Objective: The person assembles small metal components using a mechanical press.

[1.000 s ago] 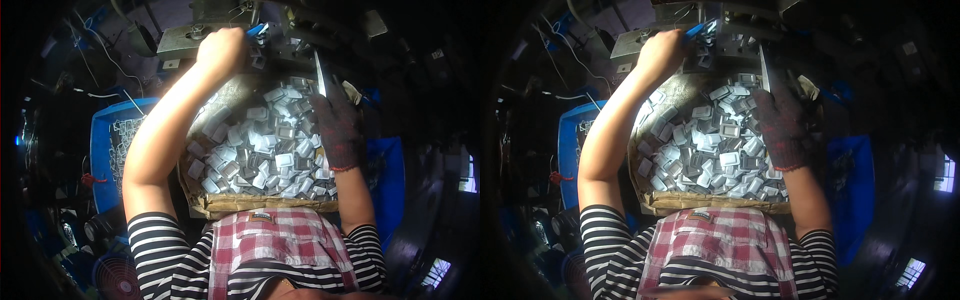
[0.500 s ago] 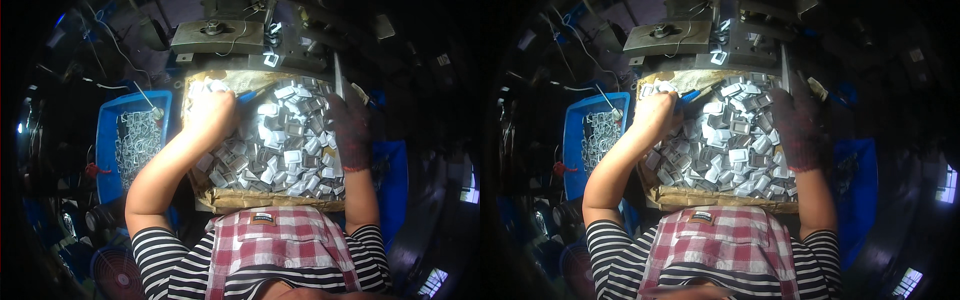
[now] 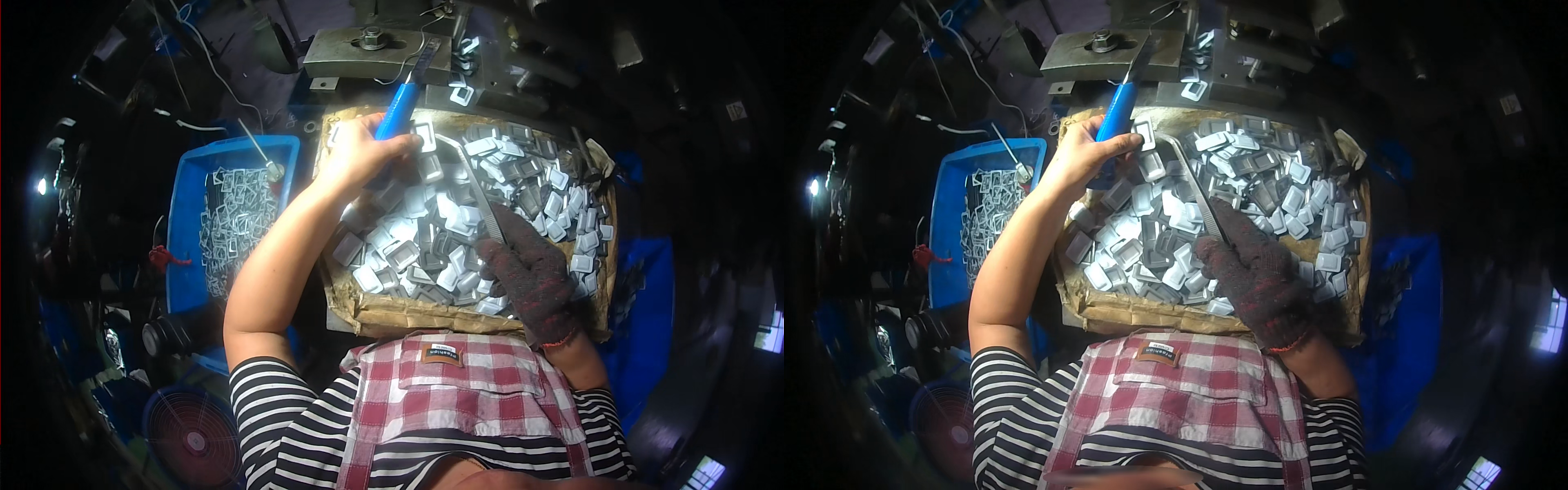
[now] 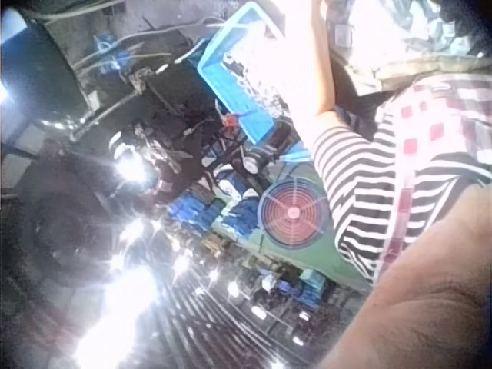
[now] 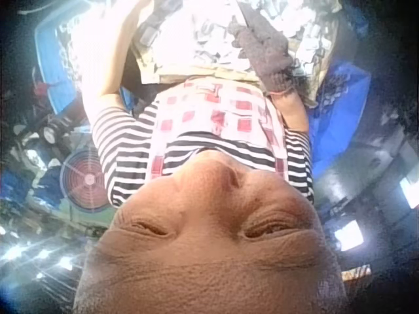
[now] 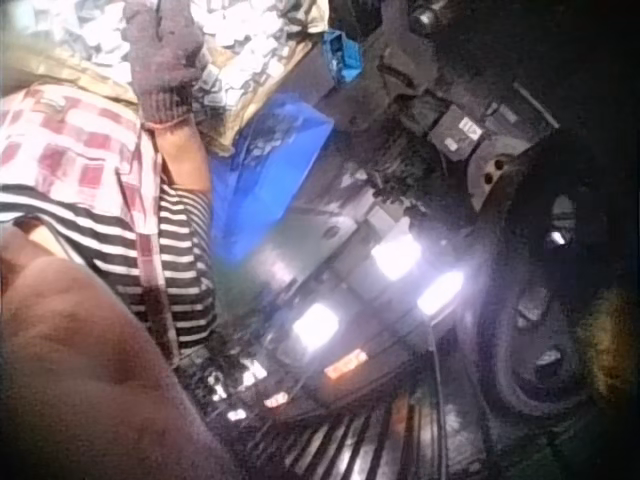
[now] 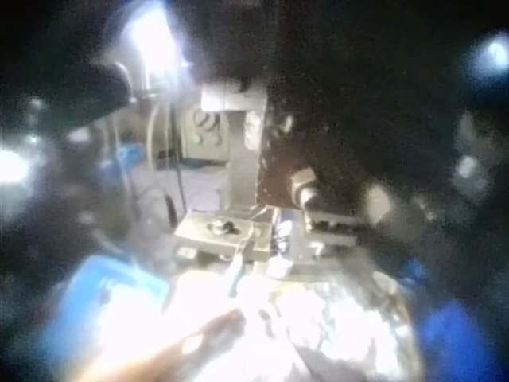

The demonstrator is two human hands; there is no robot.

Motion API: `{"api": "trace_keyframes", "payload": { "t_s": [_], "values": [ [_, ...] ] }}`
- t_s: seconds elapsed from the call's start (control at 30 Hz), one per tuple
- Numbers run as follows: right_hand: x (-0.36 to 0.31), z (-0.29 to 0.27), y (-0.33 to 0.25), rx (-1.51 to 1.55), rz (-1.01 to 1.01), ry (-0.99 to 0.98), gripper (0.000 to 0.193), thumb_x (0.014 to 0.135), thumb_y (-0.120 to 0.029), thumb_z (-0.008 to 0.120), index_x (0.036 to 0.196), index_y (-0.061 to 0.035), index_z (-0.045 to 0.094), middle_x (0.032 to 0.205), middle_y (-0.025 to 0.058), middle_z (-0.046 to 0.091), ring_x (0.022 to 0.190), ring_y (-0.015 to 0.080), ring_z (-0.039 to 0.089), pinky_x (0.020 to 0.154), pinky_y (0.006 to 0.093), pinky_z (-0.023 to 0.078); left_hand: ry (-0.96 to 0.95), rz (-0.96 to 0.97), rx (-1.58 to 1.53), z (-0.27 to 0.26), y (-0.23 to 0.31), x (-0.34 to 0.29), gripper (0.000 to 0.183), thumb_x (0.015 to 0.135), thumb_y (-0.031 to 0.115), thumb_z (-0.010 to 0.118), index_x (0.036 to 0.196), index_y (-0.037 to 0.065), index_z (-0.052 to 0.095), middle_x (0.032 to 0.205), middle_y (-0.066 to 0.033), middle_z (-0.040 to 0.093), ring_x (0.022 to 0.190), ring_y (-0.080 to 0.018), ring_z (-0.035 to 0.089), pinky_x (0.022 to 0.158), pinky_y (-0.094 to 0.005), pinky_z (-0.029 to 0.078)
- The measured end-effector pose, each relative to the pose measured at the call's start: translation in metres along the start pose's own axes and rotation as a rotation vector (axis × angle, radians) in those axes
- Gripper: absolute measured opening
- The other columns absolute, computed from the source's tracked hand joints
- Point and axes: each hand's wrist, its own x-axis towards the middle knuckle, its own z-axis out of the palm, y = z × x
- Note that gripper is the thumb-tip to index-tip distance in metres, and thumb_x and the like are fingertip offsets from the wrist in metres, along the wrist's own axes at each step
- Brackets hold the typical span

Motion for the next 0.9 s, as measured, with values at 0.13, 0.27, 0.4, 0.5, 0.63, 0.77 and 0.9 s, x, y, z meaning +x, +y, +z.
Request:
{"api": "trace_keyframes", "payload": {
  "t_s": [0.13,0.27,0.4,0.5,0.63,0.77,0.9],
  "values": [
    [0.0,0.003,-0.004,0.01,0.001,0.0,0.044,0.095,-0.012,0.061,0.137,-0.0012,0.054,0.099,0.0085,0.069,0.079,0.0108,0.064,0.07,0.0256,0.052,-0.049,0.038,-0.015,-0.004,-0.006,0.001,0.028,0.082,0.022,0.08,0.096,0.005,0.063,0.075,-0.0005,0.066,0.065,-0.0071,0.06,0.063,-0.0225,0.044],
    [0.003,0.005,0.008,0.01,-0.035,-0.031,0.045,0.096,-0.015,0.06,0.138,-0.0023,0.054,0.093,0.0072,0.068,0.077,0.0107,0.064,0.068,0.0253,0.052,-0.051,0.05,-0.031,-0.004,-0.006,-0.002,0.029,0.082,0.022,0.079,0.099,0.004,0.064,0.081,-0.0011,0.067,0.069,-0.0071,0.06,0.066,-0.0226,0.044],
    [0.005,0.004,-0.004,-0.036,0.023,-0.052,0.045,0.096,-0.016,0.059,0.138,-0.0032,0.054,0.09,0.007,0.068,0.075,0.0113,0.064,0.067,0.0257,0.052,-0.062,0.104,0.045,-0.008,0.0,-0.003,0.03,0.084,0.018,0.076,0.107,0.002,0.064,0.089,-0.0012,0.067,0.077,-0.0064,0.061,0.068,-0.0224,0.045],
    [0.006,0.0,-0.005,-0.037,0.038,-0.063,0.045,0.095,-0.016,0.059,0.138,-0.0038,0.054,0.089,0.0069,0.068,0.073,0.0114,0.064,0.066,0.0265,0.052,-0.203,0.167,0.106,-0.018,0.005,0.006,0.033,0.084,0.013,0.074,0.114,0.002,0.065,0.092,-0.0011,0.067,0.081,-0.0061,0.061,0.073,-0.0223,0.048],
    [0.008,-0.013,0.001,-0.068,-0.016,-0.089,0.045,0.095,-0.017,0.06,0.138,-0.0044,0.055,0.084,0.0063,0.067,0.07,0.011,0.062,0.063,0.0269,0.052,-0.395,0.213,0.259,-0.022,0.019,0.026,0.033,0.084,0.008,0.073,0.116,0.001,0.066,0.095,-0.0009,0.068,0.085,-0.0076,0.063,0.08,-0.0231,0.051],
    [0.006,-0.025,-0.001,-0.083,0.112,0.194,0.042,0.093,-0.017,0.061,0.133,-0.0025,0.058,0.081,0.0064,0.067,0.066,0.0102,0.06,0.06,0.0264,0.051,-0.1,0.243,0.817,-0.004,0.052,0.032,0.026,0.086,0.015,0.073,0.107,0.001,0.07,0.081,-0.013,0.071,0.076,-0.0168,0.069,0.072,-0.0317,0.054],
    [0.015,-0.045,-0.018,-0.22,-0.026,0.387,0.044,0.094,-0.016,0.057,0.138,-0.0088,0.056,0.09,0.0037,0.067,0.064,0.0068,0.057,0.055,0.0225,0.05,-0.069,0.49,1.183,0.011,0.073,0.066,0.027,0.085,0.027,0.073,0.101,0.005,0.071,0.088,-0.0199,0.07,0.086,-0.0372,0.069,0.074,-0.0449,0.055]
  ]
}}
